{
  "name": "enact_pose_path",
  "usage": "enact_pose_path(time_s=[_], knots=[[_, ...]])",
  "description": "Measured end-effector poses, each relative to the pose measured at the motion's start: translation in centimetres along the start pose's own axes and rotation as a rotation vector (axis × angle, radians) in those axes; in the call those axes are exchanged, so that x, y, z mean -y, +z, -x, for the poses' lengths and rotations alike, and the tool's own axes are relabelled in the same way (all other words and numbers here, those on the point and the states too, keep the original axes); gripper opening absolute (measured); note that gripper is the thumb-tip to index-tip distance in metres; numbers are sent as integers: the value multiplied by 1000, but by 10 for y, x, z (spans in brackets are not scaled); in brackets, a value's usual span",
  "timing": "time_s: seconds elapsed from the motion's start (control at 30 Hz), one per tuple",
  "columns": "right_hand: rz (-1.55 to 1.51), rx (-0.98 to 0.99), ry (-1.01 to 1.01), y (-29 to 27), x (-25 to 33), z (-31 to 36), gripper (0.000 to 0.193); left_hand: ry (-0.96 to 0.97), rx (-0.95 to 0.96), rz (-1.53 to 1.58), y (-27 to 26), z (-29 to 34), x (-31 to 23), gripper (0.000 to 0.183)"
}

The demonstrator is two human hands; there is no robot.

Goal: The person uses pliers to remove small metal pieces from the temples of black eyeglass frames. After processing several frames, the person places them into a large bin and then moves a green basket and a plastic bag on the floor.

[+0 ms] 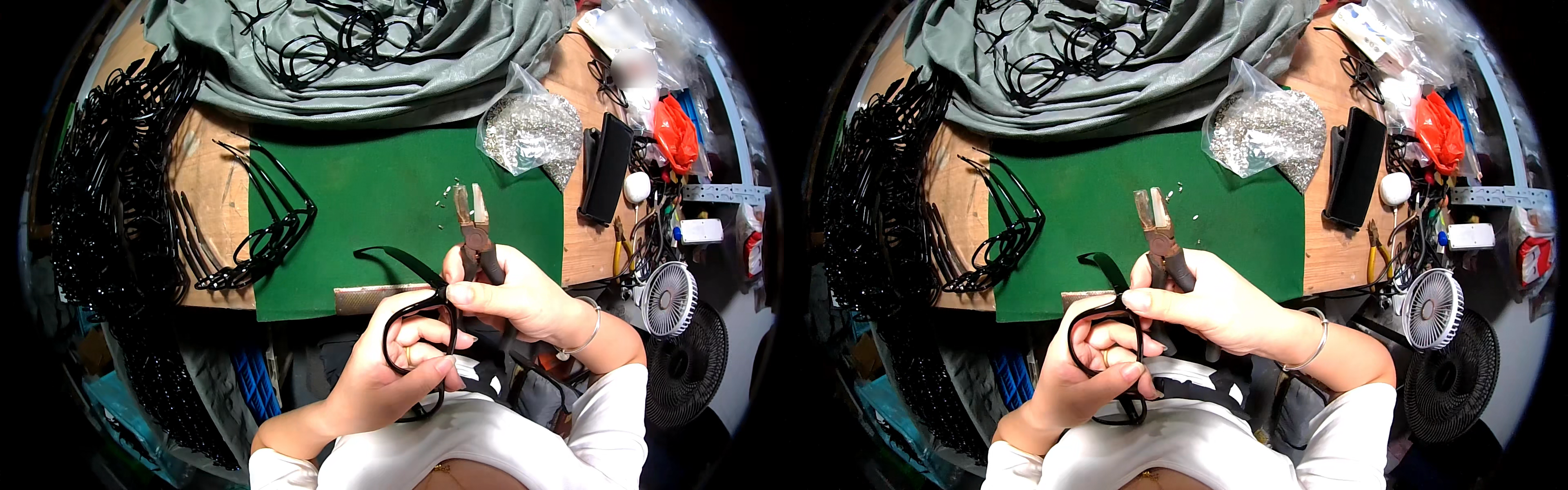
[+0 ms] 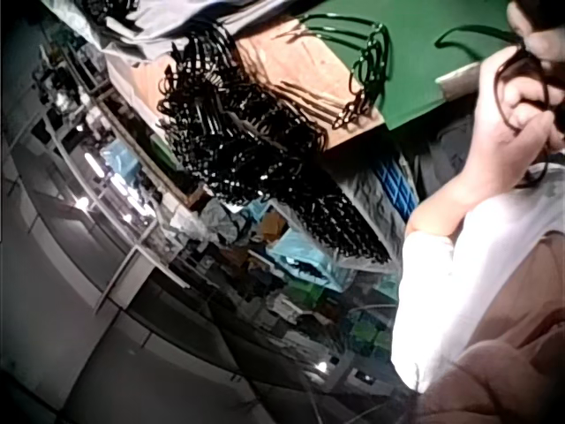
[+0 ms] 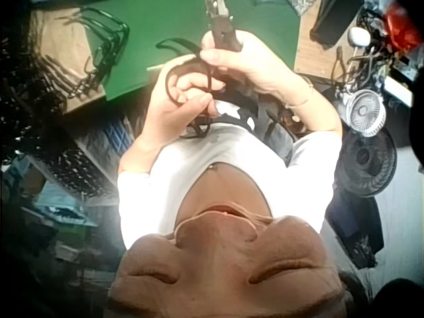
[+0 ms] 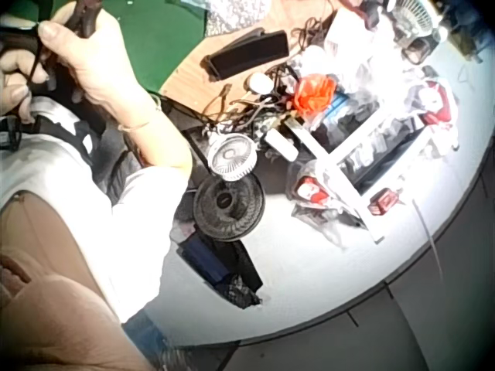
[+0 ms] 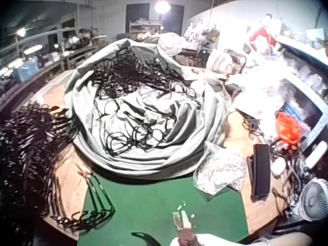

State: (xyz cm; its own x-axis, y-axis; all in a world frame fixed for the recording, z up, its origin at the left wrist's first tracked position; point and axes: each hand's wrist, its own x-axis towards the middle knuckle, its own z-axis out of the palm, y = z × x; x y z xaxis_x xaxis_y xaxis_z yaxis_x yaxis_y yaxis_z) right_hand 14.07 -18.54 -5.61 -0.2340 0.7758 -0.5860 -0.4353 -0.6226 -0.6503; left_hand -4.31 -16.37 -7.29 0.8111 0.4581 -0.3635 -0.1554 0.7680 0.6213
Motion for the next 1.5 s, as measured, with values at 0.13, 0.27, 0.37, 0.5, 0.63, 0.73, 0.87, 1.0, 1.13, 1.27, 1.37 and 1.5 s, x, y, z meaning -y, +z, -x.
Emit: enact_pose_path(time_s=[0.13, 0.27, 0.37, 0.5, 0.63, 0.73, 0.87, 1.0, 1.13, 1.27, 1.37, 1.5], knots=[[286, -74, -80, -11, -8, 10, 18, -53, 17, -4, -6, 6, 0, 52], [887, 59, 39, -17, 9, 30, 29, -102, 20, -24, -9, 14, -2, 46], [968, 215, 163, -11, 22, 30, 38, -70, 12, -32, -10, 14, -3, 47], [1027, 230, 148, -10, 24, 27, 36, -77, 44, -52, -9, 12, -2, 46], [1068, 261, 142, -7, 27, 21, 34, -106, 33, -86, -9, 13, -2, 45], [1124, 261, 93, -6, 26, 17, 35, -111, 32, -95, -10, 14, -1, 44], [1263, 157, 99, 0, 22, 17, 38, -136, -1, -84, -6, 13, -4, 42], [1259, 119, 99, -2, 21, 20, 40, -178, -6, -71, -2, 10, -7, 40], [894, 413, 316, -30, 29, 12, 51, -136, -76, -48, 4, 7, -8, 42], [1010, 214, 133, -48, 22, 11, 36, -145, -62, -27, 4, 5, -11, 47], [1131, -171, -241, -55, -14, -1, 30, -136, 6, -50, 4, 1, -13, 51], [1169, -118, -402, -58, -35, -3, 20, 162, -118, -221, 6, 30, -29, 52]])
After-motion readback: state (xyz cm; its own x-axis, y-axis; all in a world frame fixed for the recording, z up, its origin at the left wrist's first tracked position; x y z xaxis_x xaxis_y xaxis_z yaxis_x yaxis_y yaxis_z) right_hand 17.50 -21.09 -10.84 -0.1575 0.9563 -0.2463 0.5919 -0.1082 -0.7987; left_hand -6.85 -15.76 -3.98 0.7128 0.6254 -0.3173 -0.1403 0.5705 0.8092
